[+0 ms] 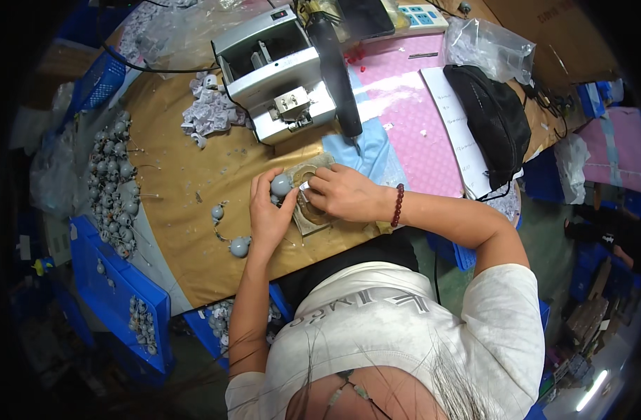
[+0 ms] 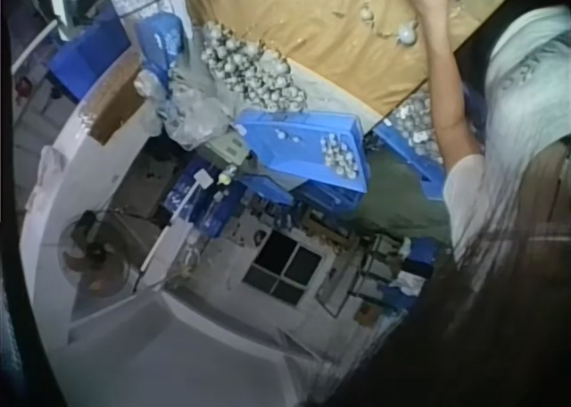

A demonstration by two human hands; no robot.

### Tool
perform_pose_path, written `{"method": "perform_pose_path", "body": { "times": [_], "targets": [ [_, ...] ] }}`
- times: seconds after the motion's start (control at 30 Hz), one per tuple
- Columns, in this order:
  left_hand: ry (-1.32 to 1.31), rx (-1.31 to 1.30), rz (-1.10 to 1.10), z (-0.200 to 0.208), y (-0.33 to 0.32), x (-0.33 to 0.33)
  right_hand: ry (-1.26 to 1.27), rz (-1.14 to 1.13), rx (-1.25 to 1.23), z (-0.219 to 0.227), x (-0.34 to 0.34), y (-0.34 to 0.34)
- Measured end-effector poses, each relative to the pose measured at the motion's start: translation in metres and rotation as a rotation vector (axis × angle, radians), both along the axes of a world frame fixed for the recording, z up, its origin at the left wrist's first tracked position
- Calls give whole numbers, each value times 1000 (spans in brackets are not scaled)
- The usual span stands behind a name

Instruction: Assembling small plastic components on a jig using a handheld electric power tool.

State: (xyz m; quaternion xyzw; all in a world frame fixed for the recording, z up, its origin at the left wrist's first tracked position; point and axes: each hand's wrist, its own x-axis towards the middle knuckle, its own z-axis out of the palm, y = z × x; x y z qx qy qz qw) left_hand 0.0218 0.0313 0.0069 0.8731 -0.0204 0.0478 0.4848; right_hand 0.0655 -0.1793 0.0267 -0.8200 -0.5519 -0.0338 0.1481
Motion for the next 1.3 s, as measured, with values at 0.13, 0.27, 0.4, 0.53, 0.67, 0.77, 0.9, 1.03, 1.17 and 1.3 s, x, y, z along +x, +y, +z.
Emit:
{"method": "perform_pose_path", "body": {
  "times": [0.13, 0.27, 0.4, 0.53, 0.67, 0.77, 0.9, 1.03, 1.17, 1.3],
  "targets": [
    [-58, 68, -59, 3, 2, -12, -42, -21, -54, 5, -3, -1],
    [-171, 398, -157, 14, -3, -26, -1, -80, 4, -2, -5, -7],
    [-200, 592, -178, 7, -10, -35, 352, -162, 203, 2, -3, -17],
    [-246, 646, -181, 1, -11, -36, 752, -402, 425, 3, 9, -46],
    [-265, 663, -207, -2, -11, -35, 727, -393, 367, 9, 8, -66],
    [-282, 671, -219, -5, -10, -35, 724, -360, 244, 6, 0, -60],
    [-275, 658, -223, -4, -10, -34, 675, -422, 78, 5, -2, -46],
    [-288, 655, -230, -6, -9, -34, 827, -505, 273, -1, -1, -38],
    [-268, 649, -230, -6, -9, -34, 1356, -534, 564, -6, 4, -31],
    [-278, 644, -236, -5, -9, -33, 1055, -315, 471, -18, 15, -35]
  ]
}}
